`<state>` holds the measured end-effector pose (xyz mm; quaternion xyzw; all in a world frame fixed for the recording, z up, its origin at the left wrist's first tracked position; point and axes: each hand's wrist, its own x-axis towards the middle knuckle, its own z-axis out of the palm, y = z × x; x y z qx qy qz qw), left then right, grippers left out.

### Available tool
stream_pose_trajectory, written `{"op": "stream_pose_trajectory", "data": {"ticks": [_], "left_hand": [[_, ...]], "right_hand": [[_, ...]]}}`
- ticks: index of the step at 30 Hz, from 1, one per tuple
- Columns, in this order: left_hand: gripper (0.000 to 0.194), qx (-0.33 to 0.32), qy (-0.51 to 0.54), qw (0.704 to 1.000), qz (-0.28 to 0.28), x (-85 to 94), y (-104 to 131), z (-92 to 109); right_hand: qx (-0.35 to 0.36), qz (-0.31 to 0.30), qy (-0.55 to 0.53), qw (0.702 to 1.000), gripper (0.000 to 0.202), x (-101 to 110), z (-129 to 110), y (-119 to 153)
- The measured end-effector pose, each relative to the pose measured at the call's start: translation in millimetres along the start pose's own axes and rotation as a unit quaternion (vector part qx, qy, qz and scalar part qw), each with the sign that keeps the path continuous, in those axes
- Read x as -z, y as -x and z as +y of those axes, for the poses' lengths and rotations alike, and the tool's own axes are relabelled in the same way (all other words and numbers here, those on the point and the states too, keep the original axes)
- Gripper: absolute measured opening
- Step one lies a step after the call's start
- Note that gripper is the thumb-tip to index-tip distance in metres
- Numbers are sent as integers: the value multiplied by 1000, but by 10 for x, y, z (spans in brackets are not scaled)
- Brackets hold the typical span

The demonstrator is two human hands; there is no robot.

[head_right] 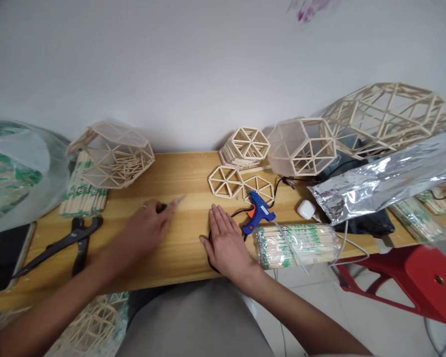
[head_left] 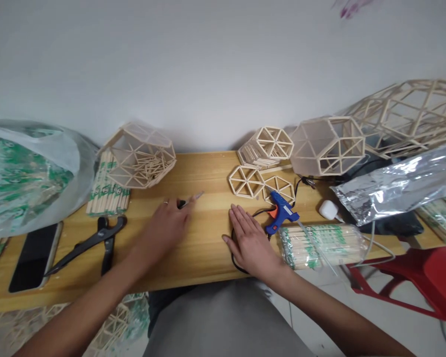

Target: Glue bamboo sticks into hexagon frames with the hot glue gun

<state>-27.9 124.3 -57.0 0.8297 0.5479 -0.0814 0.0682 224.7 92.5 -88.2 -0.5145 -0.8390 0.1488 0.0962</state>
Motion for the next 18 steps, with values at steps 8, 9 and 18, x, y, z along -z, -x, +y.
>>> {"op": "stream_pose_trajectory", "data": {"ticks": [8, 9, 18], "left_hand": [[53, -48, 24, 997, -55, 104, -73, 412], [54, -37, 19, 998, -53, 120, -103, 434], [53, -51, 45, 998, -19, 9, -246, 609]], "right_hand": [[-28, 19, 8, 999, 82, -7, 60, 164], [-32, 23, 6, 999, 84, -13, 65, 179], [-4, 14, -27, 1000, 90, 82, 86, 298]]}}
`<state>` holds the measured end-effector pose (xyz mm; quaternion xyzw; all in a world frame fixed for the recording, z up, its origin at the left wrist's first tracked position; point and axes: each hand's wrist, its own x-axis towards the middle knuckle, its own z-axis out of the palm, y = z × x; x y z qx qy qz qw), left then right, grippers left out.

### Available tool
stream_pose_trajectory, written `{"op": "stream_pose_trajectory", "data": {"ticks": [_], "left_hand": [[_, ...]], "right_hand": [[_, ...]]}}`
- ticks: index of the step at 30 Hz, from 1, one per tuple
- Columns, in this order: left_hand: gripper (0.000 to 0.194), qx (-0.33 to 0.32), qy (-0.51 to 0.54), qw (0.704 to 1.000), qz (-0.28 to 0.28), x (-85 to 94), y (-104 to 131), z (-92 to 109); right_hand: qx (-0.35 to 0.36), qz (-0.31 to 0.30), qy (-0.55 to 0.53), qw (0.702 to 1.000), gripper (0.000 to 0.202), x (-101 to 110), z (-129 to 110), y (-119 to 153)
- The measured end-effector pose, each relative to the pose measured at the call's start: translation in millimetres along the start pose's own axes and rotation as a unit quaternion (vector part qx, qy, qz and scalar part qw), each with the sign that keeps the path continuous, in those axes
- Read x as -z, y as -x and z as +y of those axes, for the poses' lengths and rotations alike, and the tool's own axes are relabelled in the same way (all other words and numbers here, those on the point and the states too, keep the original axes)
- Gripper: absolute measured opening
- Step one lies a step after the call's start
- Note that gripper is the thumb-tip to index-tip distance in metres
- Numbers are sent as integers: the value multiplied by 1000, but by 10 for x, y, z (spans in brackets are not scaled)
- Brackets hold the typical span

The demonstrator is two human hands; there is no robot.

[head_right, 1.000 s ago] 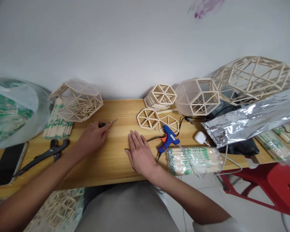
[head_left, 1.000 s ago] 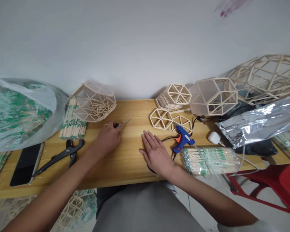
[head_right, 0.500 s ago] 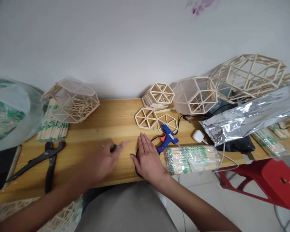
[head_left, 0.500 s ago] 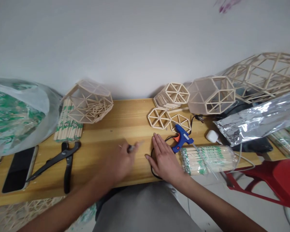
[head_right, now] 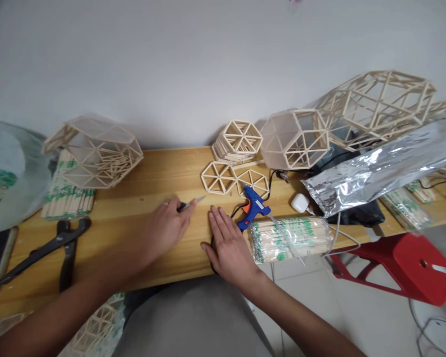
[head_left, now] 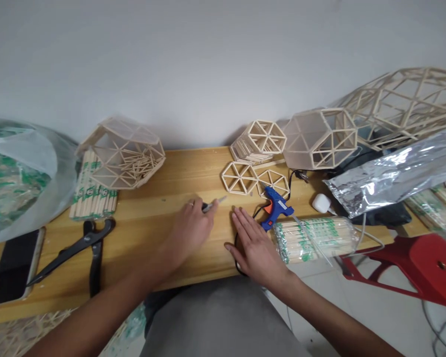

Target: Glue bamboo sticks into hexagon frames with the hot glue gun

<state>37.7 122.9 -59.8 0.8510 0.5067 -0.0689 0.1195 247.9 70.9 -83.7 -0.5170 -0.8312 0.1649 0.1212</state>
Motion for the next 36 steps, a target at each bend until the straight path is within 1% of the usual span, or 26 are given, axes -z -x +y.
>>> {"op": "stream_pose_trajectory", "data": {"ticks": [1, 4, 5, 6, 9, 10, 11, 13, 14, 15, 16, 17, 19, 21, 23, 24, 25, 26, 28, 29, 30, 31, 33, 34, 35, 36], "left_hand": [[53, -1, -4, 1000, 4, 7, -24, -8], [53, -56, 6, 998, -14, 30, -58, -26], [53, -59, 10, 998, -19, 36, -60, -33], [52, -49, 11, 999, -20, 40, -57, -40], [52, 8, 5, 1000, -11, 14, 14, -39], [53, 6, 4, 1000, -14, -12, 63, -31], [54, -11, 6, 1000, -24, -42, 120, -26], [58, -69, 10, 997, -36, -90, 221, -53], [59, -80, 6, 996, -39, -98, 249, -95], [59, -63, -2, 997, -44, -91, 256, -151], [58, -22, -16, 999, -42, -74, 245, -213], [56, 17, -29, 999, -27, -52, 224, -265], [53, 62, -38, 997, -1, -21, 186, -293], [52, 28, -14, 999, -20, -32, 178, -200], [51, -46, 23, 999, -18, -56, 164, -68], [52, -64, 33, 997, -12, -56, 136, -26], [52, -57, 37, 998, -8, -42, 91, -15], [52, -33, 33, 999, -2, -15, 31, -32], [53, 33, 11, 999, 7, 58, -93, -120], [53, 48, 0, 999, 9, 91, -139, -166], [53, 46, -6, 999, 7, 114, -168, -198], [53, 25, -8, 1000, 1, 125, -180, -214], [53, -40, 0, 999, -10, 123, -178, -206], [53, -60, 5, 998, -10, 117, -179, -196], [53, -55, 7, 998, -7, 112, -187, -190], [54, -24, 3, 1000, 1, 108, -201, -190]], "right_hand": [[2, -4, -1, 1000, 90, 14, -1, 8], [4, -5, 0, 1000, 93, 30, 9, 32], [4, -4, 0, 1000, 94, 28, 14, 40], [3, -4, 1, 1000, 94, 23, 20, 47], [-2, -5, 1, 1000, 92, 1, 30, 67], [-3, -5, 1, 1000, 91, -6, 32, 73], [-3, -5, 1, 1000, 90, -12, 33, 77], [-1, -3, 3, 1000, 89, -25, 37, 84], [-1, -3, 3, 1000, 88, -30, 38, 86], [-3, -4, 2, 1000, 87, -36, 39, 86], [-5, -4, 1, 1000, 86, -40, 40, 87], [-8, -4, -1, 1000, 86, -45, 41, 86], [-10, -4, -4, 1000, 85, -51, 41, 85], [-7, -5, -1, 1000, 84, -54, 42, 83], [-5, -5, 4, 1000, 84, -56, 44, 83], [-5, -4, 4, 1000, 84, -57, 45, 83], [-5, -3, 3, 1000, 85, -58, 47, 84], [-6, -1, 0, 1000, 86, -59, 48, 85], [-7, 1, -2, 1000, 86, -59, 50, 85], [-6, 1, -2, 1000, 85, -58, 51, 85], [-5, 0, 0, 1000, 84, -56, 51, 85], [-4, -2, 3, 1000, 83, -53, 51, 85], [-4, -6, 8, 1000, 80, -48, 49, 83], [-5, -7, 9, 1000, 79, -46, 48, 83], [-7, -6, 8, 1000, 79, -45, 47, 82], [-9, -4, 6, 1000, 78, -46, 47, 83]]}}
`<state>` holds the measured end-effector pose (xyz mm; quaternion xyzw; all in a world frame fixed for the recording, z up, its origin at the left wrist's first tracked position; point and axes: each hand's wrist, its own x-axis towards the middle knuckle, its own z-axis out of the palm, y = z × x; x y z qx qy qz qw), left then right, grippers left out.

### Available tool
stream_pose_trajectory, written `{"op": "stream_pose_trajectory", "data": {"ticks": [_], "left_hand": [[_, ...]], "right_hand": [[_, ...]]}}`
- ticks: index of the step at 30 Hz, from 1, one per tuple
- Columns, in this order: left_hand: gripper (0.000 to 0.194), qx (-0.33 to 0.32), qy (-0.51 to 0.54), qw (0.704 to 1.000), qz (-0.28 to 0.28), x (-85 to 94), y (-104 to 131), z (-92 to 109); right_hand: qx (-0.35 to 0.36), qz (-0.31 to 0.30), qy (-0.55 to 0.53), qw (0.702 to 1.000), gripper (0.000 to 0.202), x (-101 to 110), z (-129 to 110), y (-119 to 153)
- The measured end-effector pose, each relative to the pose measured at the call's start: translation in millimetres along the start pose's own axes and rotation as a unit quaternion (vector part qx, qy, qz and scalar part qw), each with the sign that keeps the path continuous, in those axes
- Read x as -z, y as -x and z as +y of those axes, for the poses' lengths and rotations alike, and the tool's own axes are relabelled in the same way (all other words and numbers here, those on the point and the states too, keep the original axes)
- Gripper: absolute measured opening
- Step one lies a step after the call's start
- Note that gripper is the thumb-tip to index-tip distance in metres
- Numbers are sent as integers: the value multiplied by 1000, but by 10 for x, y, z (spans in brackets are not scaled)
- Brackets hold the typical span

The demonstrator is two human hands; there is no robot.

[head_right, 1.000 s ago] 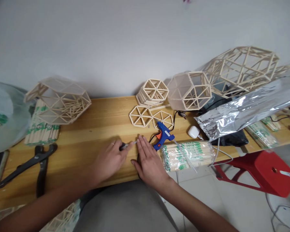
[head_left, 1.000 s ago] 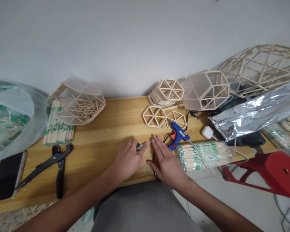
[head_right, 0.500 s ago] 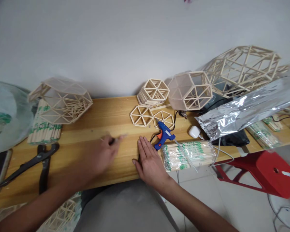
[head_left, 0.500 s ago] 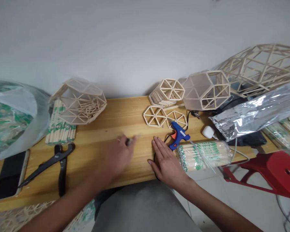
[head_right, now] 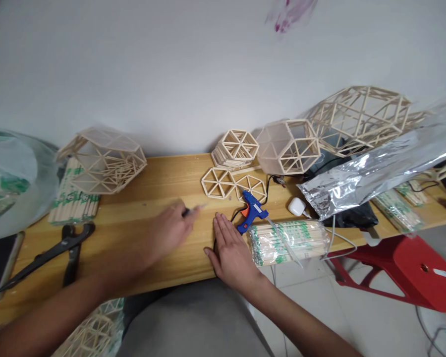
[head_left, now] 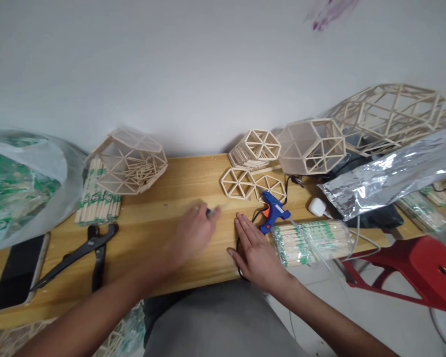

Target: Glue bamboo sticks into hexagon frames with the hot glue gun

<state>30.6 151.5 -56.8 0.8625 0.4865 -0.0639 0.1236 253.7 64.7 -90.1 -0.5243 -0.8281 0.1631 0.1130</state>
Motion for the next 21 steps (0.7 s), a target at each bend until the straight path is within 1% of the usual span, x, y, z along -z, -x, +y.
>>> {"op": "stream_pose_trajectory", "data": {"ticks": [2, 3, 6, 7, 9, 10, 11, 13, 14, 16, 17, 18, 19, 21], "left_hand": [[53, 53, -13, 998, 16, -10, -31, -12], [53, 47, -18, 999, 14, -19, -38, -18], [54, -34, -20, 999, 5, -56, -21, -16], [53, -30, -22, 999, 0, -63, -9, -12], [53, 19, -33, 999, 7, -57, 14, -7], [53, 29, -35, 999, 11, -44, 24, -5], [53, 13, -33, 999, 9, -27, 35, -4], [53, -41, -26, 999, -12, 15, 59, -8], [53, -37, -27, 999, -26, 35, 75, -14], [54, 45, -45, 997, -34, 62, 123, -29], [55, 75, -53, 995, -31, 65, 155, -36], [55, 66, -56, 996, -38, 62, 191, -42], [55, 39, -52, 997, -46, 54, 226, -51], [56, -34, -27, 998, -46, 44, 270, -93]], "right_hand": [[0, 4, -5, 1000, 79, -5, 2, 2], [1, 6, -7, 1000, 80, -9, 3, 4], [3, 9, -8, 1000, 82, -21, 10, 9], [3, 10, -7, 1000, 82, -24, 13, 10], [2, 11, -7, 1000, 83, -25, 16, 11], [4, 11, -7, 1000, 82, -23, 17, 11], [5, 11, -7, 1000, 82, -20, 17, 10], [7, 11, -5, 1000, 80, -14, 17, 9], [7, 12, -3, 1000, 79, -13, 17, 8], [7, 13, 2, 1000, 79, -14, 18, 9], [8, 13, 4, 1000, 80, -17, 19, 9], [10, 14, 5, 1000, 81, -22, 20, 10], [11, 14, 6, 1000, 82, -28, 22, 12], [13, 17, 6, 1000, 84, -41, 28, 14]]}}
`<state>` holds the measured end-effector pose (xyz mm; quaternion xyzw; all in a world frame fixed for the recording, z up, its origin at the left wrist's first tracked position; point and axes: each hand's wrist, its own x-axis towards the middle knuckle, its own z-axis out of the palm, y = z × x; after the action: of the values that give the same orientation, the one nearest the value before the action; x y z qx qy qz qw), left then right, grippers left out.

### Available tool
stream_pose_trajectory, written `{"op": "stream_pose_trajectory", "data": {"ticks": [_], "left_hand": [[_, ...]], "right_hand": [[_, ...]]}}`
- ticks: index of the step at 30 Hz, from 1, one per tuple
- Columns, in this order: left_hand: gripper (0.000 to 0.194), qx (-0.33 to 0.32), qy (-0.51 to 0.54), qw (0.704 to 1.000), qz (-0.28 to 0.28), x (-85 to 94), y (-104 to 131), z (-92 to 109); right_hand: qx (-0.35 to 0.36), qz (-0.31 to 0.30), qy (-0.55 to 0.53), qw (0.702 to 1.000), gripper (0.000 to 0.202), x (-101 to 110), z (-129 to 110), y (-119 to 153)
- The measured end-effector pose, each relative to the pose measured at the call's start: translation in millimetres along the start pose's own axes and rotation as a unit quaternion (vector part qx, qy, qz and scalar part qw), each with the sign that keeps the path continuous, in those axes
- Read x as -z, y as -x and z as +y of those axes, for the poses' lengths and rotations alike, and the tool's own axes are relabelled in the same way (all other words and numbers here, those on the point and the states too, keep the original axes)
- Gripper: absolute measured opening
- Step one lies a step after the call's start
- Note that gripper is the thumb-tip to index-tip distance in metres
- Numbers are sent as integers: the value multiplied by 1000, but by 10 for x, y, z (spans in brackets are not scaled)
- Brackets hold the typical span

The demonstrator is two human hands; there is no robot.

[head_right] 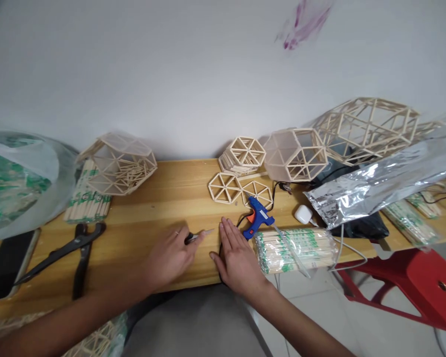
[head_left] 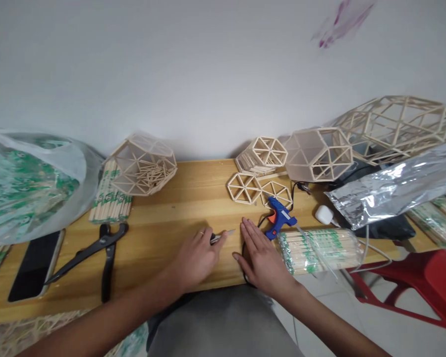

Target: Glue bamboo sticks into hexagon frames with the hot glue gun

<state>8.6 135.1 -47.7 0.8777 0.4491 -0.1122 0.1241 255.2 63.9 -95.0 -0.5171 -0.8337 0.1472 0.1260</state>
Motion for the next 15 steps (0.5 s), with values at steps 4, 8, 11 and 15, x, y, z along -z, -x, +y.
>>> {"op": "stream_pose_trajectory", "data": {"ticks": [4, 8, 11, 15], "left_hand": [[55, 152, 3, 987, 45, 20, -8, -138], [56, 40, 22, 999, 10, 11, 7, -135], [55, 105, 18, 994, 4, 11, 10, -164], [54, 99, 34, 994, 24, 39, -11, -210]], "right_hand": [[1, 6, 5, 1000, 82, -19, 9, 5], [8, 8, 11, 1000, 83, -28, 11, 9], [7, 9, 24, 1000, 82, -37, 10, 12], [13, 7, 30, 999, 83, -51, 10, 15]]}}
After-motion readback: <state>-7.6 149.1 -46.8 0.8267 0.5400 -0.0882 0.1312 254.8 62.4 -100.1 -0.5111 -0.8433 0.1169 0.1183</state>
